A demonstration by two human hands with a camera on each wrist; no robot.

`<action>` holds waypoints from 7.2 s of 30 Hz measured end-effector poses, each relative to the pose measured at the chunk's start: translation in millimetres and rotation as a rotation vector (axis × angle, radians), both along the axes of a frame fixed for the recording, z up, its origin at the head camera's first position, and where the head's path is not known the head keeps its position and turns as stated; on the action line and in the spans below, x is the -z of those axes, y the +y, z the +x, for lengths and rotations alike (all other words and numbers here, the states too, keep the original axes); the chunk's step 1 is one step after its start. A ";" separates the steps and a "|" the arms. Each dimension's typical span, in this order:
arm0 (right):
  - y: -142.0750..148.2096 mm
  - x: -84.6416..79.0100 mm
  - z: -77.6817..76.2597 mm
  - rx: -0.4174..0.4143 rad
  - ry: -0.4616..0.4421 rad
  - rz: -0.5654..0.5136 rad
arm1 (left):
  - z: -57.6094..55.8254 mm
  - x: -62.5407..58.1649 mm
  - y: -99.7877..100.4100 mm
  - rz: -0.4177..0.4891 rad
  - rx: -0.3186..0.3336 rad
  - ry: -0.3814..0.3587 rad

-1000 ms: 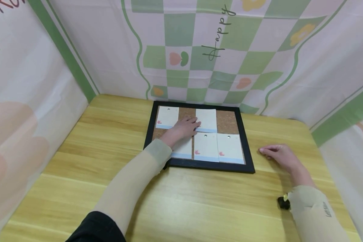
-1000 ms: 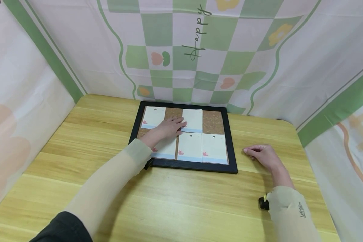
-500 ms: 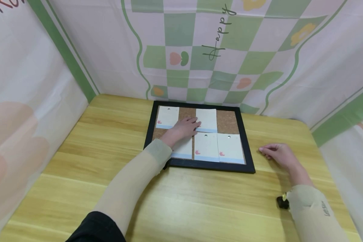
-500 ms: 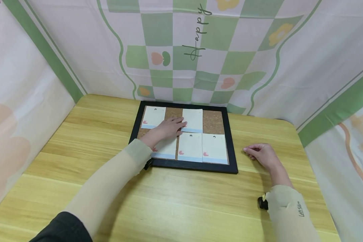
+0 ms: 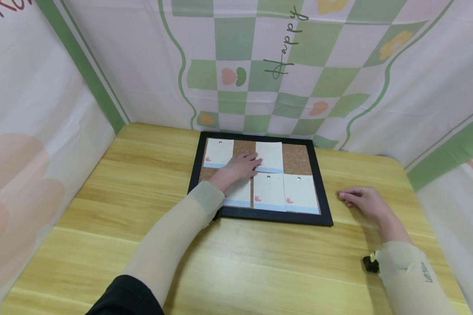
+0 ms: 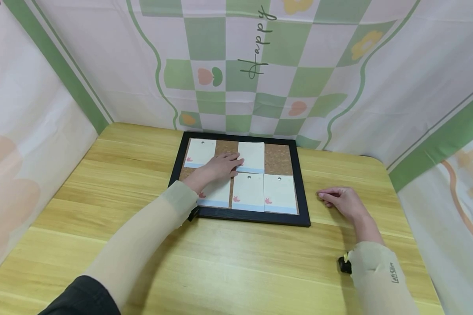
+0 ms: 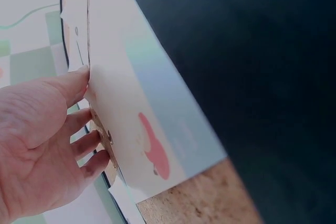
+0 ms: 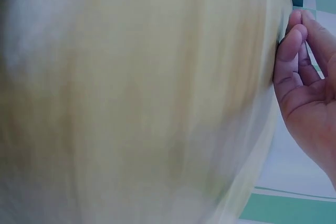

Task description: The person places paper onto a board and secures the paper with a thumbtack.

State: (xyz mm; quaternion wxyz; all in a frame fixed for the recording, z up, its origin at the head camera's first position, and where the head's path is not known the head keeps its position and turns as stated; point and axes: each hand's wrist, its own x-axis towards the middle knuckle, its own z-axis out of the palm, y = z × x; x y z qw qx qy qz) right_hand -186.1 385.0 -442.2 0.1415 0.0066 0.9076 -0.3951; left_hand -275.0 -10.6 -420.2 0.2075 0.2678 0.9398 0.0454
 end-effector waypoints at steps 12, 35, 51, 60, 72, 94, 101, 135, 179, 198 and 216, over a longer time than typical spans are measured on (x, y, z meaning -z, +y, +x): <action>-14.0 -12.7 -11.7 -0.041 0.047 0.090 | -3.2 1.3 0.1 -0.009 0.002 0.005; -94.8 -45.9 -62.0 -0.006 0.229 0.055 | -3.5 -8.0 7.0 0.006 -0.024 0.041; -163.3 -34.1 -102.8 -0.089 0.191 0.096 | -7.0 -5.5 10.1 0.031 -0.050 0.066; -183.8 -26.2 -121.9 -0.041 0.197 0.145 | -8.0 -6.9 9.6 0.039 -0.049 0.051; -200.7 -13.6 -134.7 0.028 0.131 0.102 | -5.3 -6.3 10.9 0.029 -0.038 0.055; -214.1 -11.2 -152.0 0.154 0.081 0.091 | -11.2 -6.7 7.7 0.023 -0.023 0.048; -218.8 -12.7 -155.9 0.193 0.092 0.108 | -13.0 -7.6 7.0 0.014 -0.026 0.052; -223.1 -25.3 -158.9 0.269 -0.009 0.143 | -11.2 -8.6 7.8 0.009 -0.018 0.063; -224.4 -16.0 -158.6 0.234 0.030 0.181 | -10.6 -8.8 8.8 -0.013 -0.021 0.065; -195.3 -10.3 -155.7 0.203 -0.015 -0.171 | -12.7 -8.7 7.9 -0.002 -0.035 0.035; -168.1 -46.6 -138.7 0.047 0.251 0.028 | -14.9 -3.8 4.4 0.006 -0.024 0.073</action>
